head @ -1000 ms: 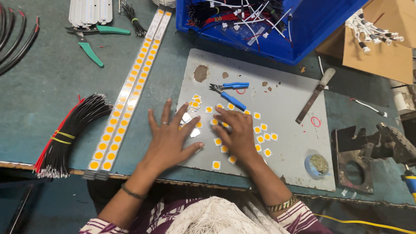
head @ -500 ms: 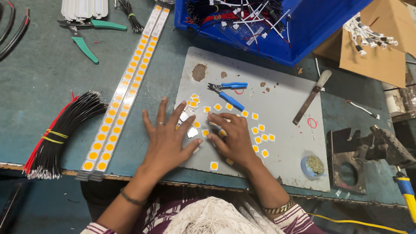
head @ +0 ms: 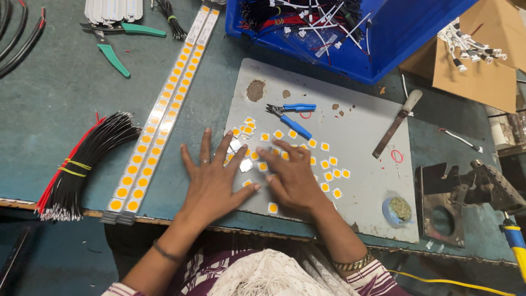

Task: The person peels white adhesive backing papers off small square LED modules on the workbench, then uses a soldering iron to solder the modules one at a time, steadying each module with the other hand. The finished modules accumulate on the work mat as the person works through the batch.

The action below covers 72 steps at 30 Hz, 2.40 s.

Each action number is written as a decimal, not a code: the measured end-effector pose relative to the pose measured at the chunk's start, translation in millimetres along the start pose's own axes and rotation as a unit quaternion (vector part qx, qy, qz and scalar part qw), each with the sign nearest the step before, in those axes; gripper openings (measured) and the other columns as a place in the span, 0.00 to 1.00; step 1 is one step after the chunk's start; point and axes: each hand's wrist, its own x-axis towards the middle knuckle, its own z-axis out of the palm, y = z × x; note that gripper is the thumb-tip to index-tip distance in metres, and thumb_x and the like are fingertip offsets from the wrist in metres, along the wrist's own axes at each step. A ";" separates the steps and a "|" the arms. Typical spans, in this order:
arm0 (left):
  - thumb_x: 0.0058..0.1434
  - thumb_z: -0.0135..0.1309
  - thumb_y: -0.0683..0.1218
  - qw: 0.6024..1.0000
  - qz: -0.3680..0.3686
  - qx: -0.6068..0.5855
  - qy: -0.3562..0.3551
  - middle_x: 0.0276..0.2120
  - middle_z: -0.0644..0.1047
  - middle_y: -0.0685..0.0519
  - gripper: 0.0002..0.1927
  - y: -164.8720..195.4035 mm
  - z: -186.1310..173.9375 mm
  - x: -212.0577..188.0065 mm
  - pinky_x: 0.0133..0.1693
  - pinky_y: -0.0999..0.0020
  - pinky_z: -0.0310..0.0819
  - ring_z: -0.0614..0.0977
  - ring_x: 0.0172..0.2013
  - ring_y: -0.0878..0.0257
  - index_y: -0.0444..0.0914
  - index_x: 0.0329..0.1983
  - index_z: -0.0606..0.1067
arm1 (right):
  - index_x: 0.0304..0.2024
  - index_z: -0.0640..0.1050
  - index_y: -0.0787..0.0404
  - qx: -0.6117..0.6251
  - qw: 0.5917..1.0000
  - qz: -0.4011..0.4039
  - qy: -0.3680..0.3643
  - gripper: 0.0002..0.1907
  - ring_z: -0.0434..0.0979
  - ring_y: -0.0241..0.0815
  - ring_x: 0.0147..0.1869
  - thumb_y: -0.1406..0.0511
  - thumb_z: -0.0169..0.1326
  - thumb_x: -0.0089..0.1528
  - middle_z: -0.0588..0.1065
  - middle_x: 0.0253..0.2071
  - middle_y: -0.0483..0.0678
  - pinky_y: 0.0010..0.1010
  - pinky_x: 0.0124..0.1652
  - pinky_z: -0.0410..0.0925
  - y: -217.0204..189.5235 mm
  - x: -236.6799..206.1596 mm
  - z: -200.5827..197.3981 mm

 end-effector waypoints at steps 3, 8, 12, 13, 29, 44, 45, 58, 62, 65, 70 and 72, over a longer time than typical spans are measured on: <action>0.53 0.53 0.72 1.000 -0.003 0.010 -0.012 0.70 0.57 0.40 0.42 0.2 1.3 5.6 0.58 0.16 0.23 0.41 0.72 0.33 0.44 0.65 0.70 | 0.69 0.68 0.53 -0.036 0.999 0.016 -0.007 0.34 0.61 0.52 0.75 0.62 0.52 0.58 0.77 0.52 0.52 0.51 0.66 0.47 2.2 -0.6 0.6; 0.54 0.53 0.72 1.000 -0.006 0.003 0.010 0.70 0.58 0.39 0.45 -0.9 0.7 2.6 0.59 0.17 0.24 0.42 0.72 0.33 0.41 0.68 0.67 | 0.69 0.68 0.53 -0.031 0.997 0.067 0.025 0.32 0.58 0.51 0.76 0.62 0.50 0.60 0.76 0.60 0.50 0.54 0.66 0.45 1.6 1.2 0.1; 0.53 0.53 0.72 1.000 -0.009 0.012 -0.002 0.70 0.58 0.39 0.46 -0.2 1.2 5.6 0.58 0.17 0.24 0.43 0.71 0.33 0.40 0.68 0.66 | 0.70 0.66 0.56 -0.036 0.999 0.003 -0.020 0.35 0.54 0.56 0.78 0.60 0.51 0.59 0.73 0.60 0.51 0.57 0.65 0.42 -9.0 8.6 8.1; 0.53 0.53 0.71 1.000 -0.011 0.014 0.000 0.70 0.58 0.39 0.46 0.4 0.8 6.1 0.59 0.17 0.24 0.43 0.72 0.33 0.40 0.68 0.67 | 0.70 0.66 0.56 -0.036 0.999 -0.008 -0.015 0.35 0.54 0.56 0.77 0.60 0.51 0.59 0.73 0.63 0.51 0.57 0.65 0.42 -11.5 10.2 10.3; 0.53 0.54 0.71 1.000 -0.016 0.005 -0.014 0.69 0.60 0.38 0.44 -0.1 -3.4 2.1 0.59 0.18 0.26 0.46 0.71 0.32 0.42 0.67 0.68 | 0.68 0.69 0.57 -0.031 0.999 0.033 0.015 0.33 0.58 0.50 0.76 0.64 0.49 0.58 0.76 0.57 0.50 0.53 0.67 0.42 -14.4 6.8 10.8; 0.52 0.56 0.71 1.000 0.014 -0.021 -0.014 0.70 0.57 0.39 0.44 -2.2 -1.7 1.2 0.59 0.17 0.27 0.45 0.71 0.31 0.48 0.69 0.68 | 0.65 0.70 0.59 -0.034 0.991 0.111 0.069 0.31 0.63 0.47 0.73 0.66 0.49 0.58 0.77 0.58 0.45 0.52 0.68 0.45 -14.3 4.9 10.8; 0.51 0.56 0.71 1.000 0.018 -0.016 -0.014 0.71 0.56 0.38 0.43 -2.3 -0.7 -0.6 0.58 0.17 0.26 0.45 0.70 0.31 0.50 0.69 0.68 | 0.66 0.71 0.59 -0.024 0.989 0.128 0.063 0.31 0.63 0.46 0.73 0.66 0.48 0.58 0.77 0.58 0.43 0.51 0.68 0.45 -14.4 4.3 11.9; 0.54 0.44 0.79 0.998 0.019 0.061 0.003 0.75 0.58 0.45 0.43 -9.3 15.5 -17.5 0.65 0.17 0.32 0.47 0.77 0.35 0.56 0.68 0.71 | 0.70 0.74 0.47 -0.119 0.981 0.101 0.113 0.30 0.67 0.27 0.70 0.60 0.48 0.64 0.72 0.64 0.31 0.37 0.67 0.50 33.3 -18.3 60.9; 0.52 0.46 0.80 0.998 0.026 0.054 0.014 0.75 0.60 0.45 0.44 -12.3 18.5 -19.4 0.66 0.17 0.32 0.48 0.77 0.35 0.55 0.68 0.72 | 0.68 0.74 0.44 -0.105 0.987 0.017 0.120 0.31 0.64 0.29 0.70 0.56 0.48 0.61 0.69 0.68 0.34 0.40 0.66 0.48 53.4 -19.6 67.1; 0.53 0.46 0.79 0.998 0.027 0.054 0.011 0.75 0.60 0.45 0.44 -13.0 19.8 -19.9 0.65 0.16 0.31 0.47 0.77 0.34 0.55 0.68 0.72 | 0.68 0.73 0.44 -0.144 0.984 0.031 0.099 0.31 0.65 0.30 0.71 0.56 0.47 0.60 0.71 0.67 0.31 0.43 0.68 0.48 51.2 -21.9 72.1; 0.54 0.45 0.80 0.998 0.039 0.042 0.018 0.76 0.60 0.44 0.45 -13.9 21.0 -19.4 0.66 0.17 0.28 0.47 0.78 0.32 0.54 0.69 0.72 | 0.60 0.76 0.35 -0.297 0.943 0.132 0.070 0.26 0.67 0.25 0.72 0.58 0.50 0.58 0.71 0.69 0.27 0.40 0.73 0.48 44.4 -21.1 63.5; 0.55 0.45 0.80 0.998 0.040 0.037 0.018 0.76 0.60 0.44 0.45 -13.8 19.7 -19.5 0.66 0.16 0.27 0.47 0.78 0.32 0.54 0.70 0.72 | 0.66 0.74 0.41 -0.202 0.968 0.100 0.109 0.28 0.66 0.27 0.71 0.59 0.47 0.63 0.71 0.66 0.26 0.40 0.67 0.49 39.7 -17.9 56.6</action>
